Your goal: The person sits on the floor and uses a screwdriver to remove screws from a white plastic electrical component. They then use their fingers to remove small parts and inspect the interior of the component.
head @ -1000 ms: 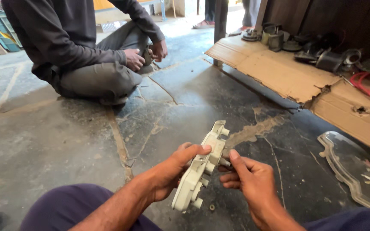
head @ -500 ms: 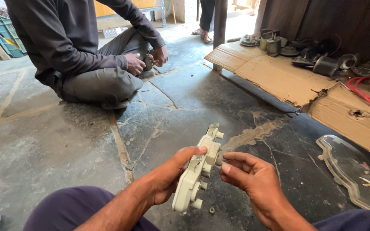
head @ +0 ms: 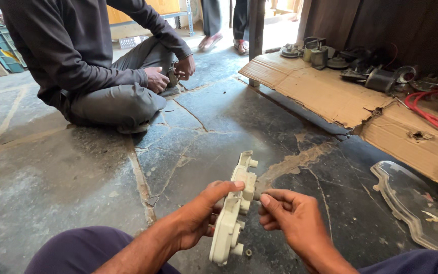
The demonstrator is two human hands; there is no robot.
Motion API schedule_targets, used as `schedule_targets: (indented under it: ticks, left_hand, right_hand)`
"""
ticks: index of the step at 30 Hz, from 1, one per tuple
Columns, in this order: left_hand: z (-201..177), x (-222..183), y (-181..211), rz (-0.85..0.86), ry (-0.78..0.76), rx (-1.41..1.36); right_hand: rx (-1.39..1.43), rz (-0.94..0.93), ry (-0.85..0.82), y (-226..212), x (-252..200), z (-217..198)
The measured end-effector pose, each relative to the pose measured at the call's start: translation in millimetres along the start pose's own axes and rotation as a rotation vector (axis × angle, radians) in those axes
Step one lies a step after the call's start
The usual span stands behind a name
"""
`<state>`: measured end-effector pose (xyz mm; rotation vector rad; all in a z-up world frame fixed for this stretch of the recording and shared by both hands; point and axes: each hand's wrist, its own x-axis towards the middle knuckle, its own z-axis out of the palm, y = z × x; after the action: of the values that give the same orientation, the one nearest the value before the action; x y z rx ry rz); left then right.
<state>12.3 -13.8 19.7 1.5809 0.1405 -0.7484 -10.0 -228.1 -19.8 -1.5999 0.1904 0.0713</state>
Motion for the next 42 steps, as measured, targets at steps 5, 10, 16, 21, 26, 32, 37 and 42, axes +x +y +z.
schedule_targets:
  ticks: [5, 10, 16, 21, 26, 32, 37, 42]
  left_hand:
    - [1.8, -2.1, 1.8, 0.002, 0.028, 0.041]
    - [-3.5, -3.7, -4.1, 0.033, 0.010, -0.015]
    - [-7.7, -3.1, -6.5, 0.038, -0.005, 0.014]
    - [-12.3, -3.9, -9.5, 0.036, -0.001, 0.016]
    - [-15.6, -6.5, -12.9, 0.059, 0.000, 0.019]
    - [-21.1, -4.1, -16.8, 0.123, -0.035, -0.022]
    - [-23.7, 0.4, -20.8, 0.164, -0.056, -0.019]
    - [-25.6, 4.1, -29.3, 0.232, -0.089, -0.002]
  right_hand:
    - [-0.021, -0.030, -0.005, 18.4, 9.4, 1.8]
    - [0.018, 0.024, -0.034, 27.9, 13.4, 5.9]
    - [-0.039, 0.096, -0.002, 23.7, 10.9, 7.4]
    - [0.001, 0.102, 0.057, 14.7, 6.2, 16.0]
    - [0.042, 0.137, 0.059, 0.3, -0.1, 19.9]
    - [-0.057, 0.013, 0.004, -1.5, -2.7, 20.7]
    - [-0.179, 0.040, 0.014, 16.2, 5.8, 13.1]
    - [-0.267, 0.092, -0.021, 51.4, 32.4, -3.2]
